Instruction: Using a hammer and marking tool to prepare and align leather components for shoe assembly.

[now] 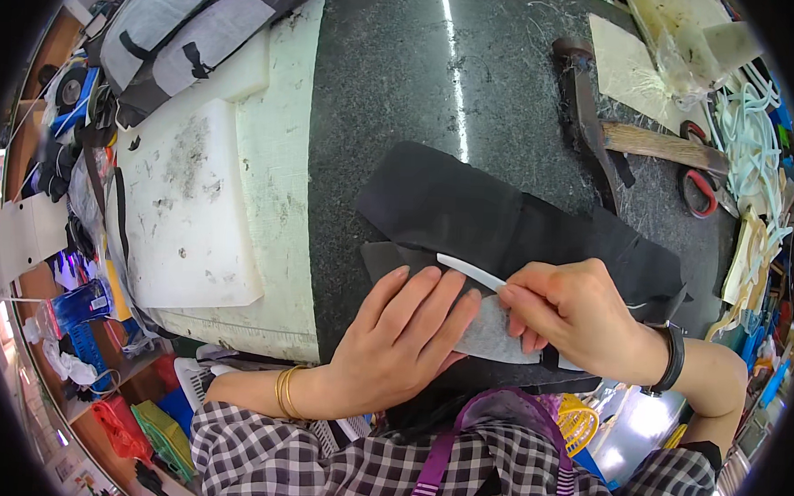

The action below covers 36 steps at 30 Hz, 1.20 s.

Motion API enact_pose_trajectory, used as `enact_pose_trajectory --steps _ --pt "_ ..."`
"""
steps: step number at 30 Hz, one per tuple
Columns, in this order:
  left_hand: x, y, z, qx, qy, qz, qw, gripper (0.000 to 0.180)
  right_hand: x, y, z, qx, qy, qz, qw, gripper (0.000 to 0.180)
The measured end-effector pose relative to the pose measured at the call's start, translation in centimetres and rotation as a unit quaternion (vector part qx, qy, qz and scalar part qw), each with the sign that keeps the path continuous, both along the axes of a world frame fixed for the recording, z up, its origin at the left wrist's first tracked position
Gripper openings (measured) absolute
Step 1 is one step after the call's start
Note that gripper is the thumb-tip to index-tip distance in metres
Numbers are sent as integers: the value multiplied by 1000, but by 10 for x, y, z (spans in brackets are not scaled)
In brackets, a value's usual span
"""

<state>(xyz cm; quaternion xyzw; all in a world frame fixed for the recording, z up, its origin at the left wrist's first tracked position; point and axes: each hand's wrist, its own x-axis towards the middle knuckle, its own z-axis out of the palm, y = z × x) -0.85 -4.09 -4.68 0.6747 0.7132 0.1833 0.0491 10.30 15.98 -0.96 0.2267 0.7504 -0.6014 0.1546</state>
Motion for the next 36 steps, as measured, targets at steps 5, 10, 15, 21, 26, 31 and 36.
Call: enact_pose_trajectory --steps 5,10,15,21,26,31,36 --pt "-4 7 -2 -4 -31 -20 999 58 7 -2 0 24 30 6 999 20" --pt "-12 5 -1 -4 -86 -28 996 62 36 -15 45 427 26 231 874 11" --pt "-12 12 10 -34 -30 -33 998 51 47 19 37 349 26 222 910 18" --pt "5 26 24 -62 27 24 997 40 26 36 26 227 -53 216 948 33" --pt "24 46 48 -123 117 40 985 44 23 42 21 237 12 235 943 32" --pt "37 50 32 -67 64 -89 992 31 44 36 23 260 10 206 943 31" --pt "30 52 41 -103 101 -137 980 28 89 43 33 291 -55 177 938 33"
